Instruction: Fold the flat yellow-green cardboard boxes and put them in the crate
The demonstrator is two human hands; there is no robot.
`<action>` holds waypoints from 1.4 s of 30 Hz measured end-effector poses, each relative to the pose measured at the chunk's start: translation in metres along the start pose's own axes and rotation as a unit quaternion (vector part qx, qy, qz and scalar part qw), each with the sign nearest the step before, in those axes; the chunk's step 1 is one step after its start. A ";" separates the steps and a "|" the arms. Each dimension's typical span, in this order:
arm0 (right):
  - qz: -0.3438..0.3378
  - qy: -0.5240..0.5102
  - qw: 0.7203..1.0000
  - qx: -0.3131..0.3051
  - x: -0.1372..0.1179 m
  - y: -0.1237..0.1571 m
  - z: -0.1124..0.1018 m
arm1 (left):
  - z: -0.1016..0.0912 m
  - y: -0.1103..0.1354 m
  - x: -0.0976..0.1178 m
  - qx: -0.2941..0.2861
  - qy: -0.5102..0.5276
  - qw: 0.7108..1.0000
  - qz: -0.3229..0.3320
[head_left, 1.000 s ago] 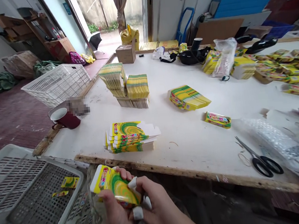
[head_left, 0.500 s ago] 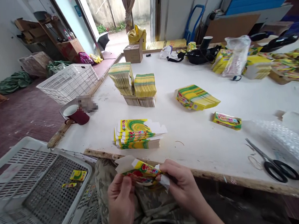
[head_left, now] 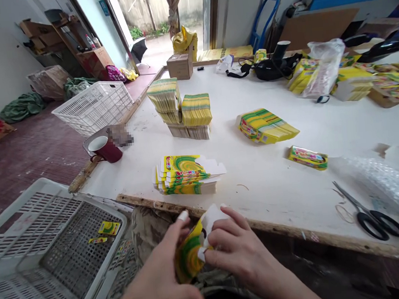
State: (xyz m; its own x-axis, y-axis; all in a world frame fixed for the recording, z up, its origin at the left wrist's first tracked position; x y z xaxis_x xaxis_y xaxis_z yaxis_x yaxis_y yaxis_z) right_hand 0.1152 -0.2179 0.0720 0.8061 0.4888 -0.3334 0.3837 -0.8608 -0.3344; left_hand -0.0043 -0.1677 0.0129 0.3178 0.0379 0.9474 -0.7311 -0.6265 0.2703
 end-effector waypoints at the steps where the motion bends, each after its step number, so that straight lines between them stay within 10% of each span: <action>1: 0.000 -0.006 1.000 0.002 -0.001 0.001 0.003 | 0.011 -0.003 -0.005 -0.017 -0.004 1.000 -0.020; 6: 0.244 -0.204 0.940 0.128 0.042 0.031 0.021 | 0.018 -0.011 -0.029 0.112 -0.049 0.991 -0.058; 13: 0.420 -0.705 0.568 0.065 0.032 0.043 0.115 | 0.030 -0.012 -0.026 0.139 -0.150 0.978 0.032; 16: 0.425 -0.745 0.513 0.039 0.025 0.037 0.121 | 0.035 -0.013 -0.021 0.130 -0.178 0.972 0.078; 18: 0.414 -0.731 0.541 0.019 0.027 0.035 0.117 | 0.039 -0.012 -0.018 0.114 -0.179 0.973 0.094; 24: 0.254 -0.511 0.821 -0.021 0.024 0.021 0.080 | 0.046 -0.015 -0.027 0.064 -0.115 0.991 0.030; 27: 0.176 -0.391 0.903 -0.020 0.015 0.018 0.071 | 0.040 -0.017 -0.022 0.106 -0.111 0.986 0.071; 32: 0.201 -0.292 0.933 0.067 0.035 0.029 0.066 | 0.025 -0.008 -0.021 0.175 -0.191 0.963 0.075; 42: 0.125 -0.239 0.958 -0.101 0.036 0.018 0.060 | -0.001 -0.003 -0.013 0.132 -0.200 0.970 0.034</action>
State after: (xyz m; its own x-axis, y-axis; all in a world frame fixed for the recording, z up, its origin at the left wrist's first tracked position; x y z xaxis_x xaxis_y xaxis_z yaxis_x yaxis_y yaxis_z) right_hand 0.1242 -0.2073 0.0012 0.6044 0.2314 -0.7623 0.3243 -0.9455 -0.0299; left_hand -0.0065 -0.1656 0.0001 0.5219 -0.2831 0.8047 -0.5957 -0.7962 0.1063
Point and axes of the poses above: each hand's wrist, its own y-axis away from the middle knuckle, its own z-axis out of the palm, x = y × z, the point moved 9 cm from there along -y, towards the middle knuckle, and after that the axes turned 7 degrees about y, right-handed, at the moved point
